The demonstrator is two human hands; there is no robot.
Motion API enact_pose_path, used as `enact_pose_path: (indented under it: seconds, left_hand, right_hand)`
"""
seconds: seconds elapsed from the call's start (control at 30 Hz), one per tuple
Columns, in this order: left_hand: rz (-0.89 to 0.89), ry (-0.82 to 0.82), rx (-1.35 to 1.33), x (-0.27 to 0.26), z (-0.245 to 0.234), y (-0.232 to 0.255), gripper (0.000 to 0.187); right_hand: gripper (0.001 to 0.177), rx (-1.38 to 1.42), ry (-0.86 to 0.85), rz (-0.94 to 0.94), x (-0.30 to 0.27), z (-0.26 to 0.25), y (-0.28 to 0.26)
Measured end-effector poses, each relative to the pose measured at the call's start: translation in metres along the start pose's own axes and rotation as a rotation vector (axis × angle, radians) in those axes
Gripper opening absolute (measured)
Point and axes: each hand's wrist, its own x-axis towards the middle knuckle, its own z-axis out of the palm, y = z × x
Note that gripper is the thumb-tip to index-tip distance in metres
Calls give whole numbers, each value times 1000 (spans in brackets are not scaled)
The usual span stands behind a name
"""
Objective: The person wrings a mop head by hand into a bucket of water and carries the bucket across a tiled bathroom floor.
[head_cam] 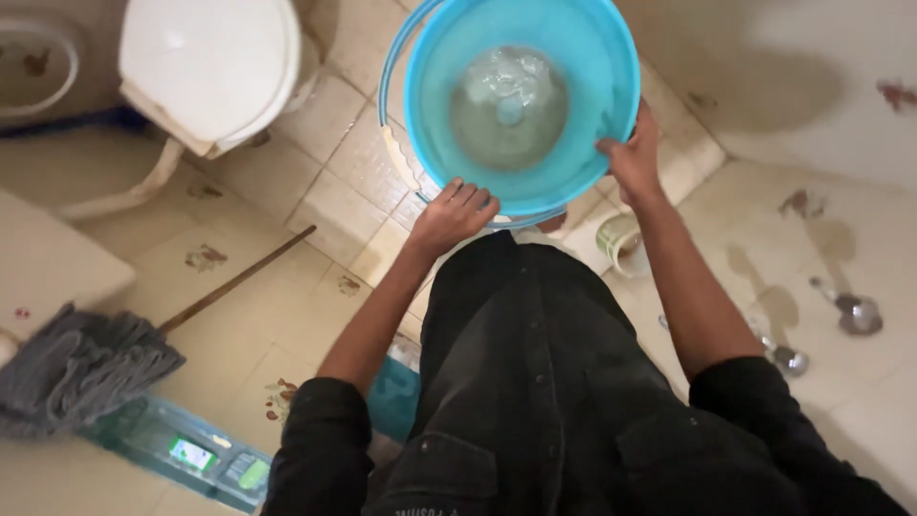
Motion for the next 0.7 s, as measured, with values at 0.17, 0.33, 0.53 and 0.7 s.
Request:
enact_pose_path:
  seconds: [0.17,0.33,0.53,0.7]
  left_hand:
    - [-76,102,7,-27,-26,-36,22]
    - [-184,56,-63,-30,-29,-52,23]
    - [-327,85,-233,-2,-20,-64,21]
    - [-473,196,-361,51,-16,-89,37]
  right_hand:
    - [78,37,-89,-16,15,47,-18]
    - [71,46,-87,84,29,61,-39]
    - [61,-153,-118,68,75,69,-88]
    - [39,-59,-10,100,135,23,-47]
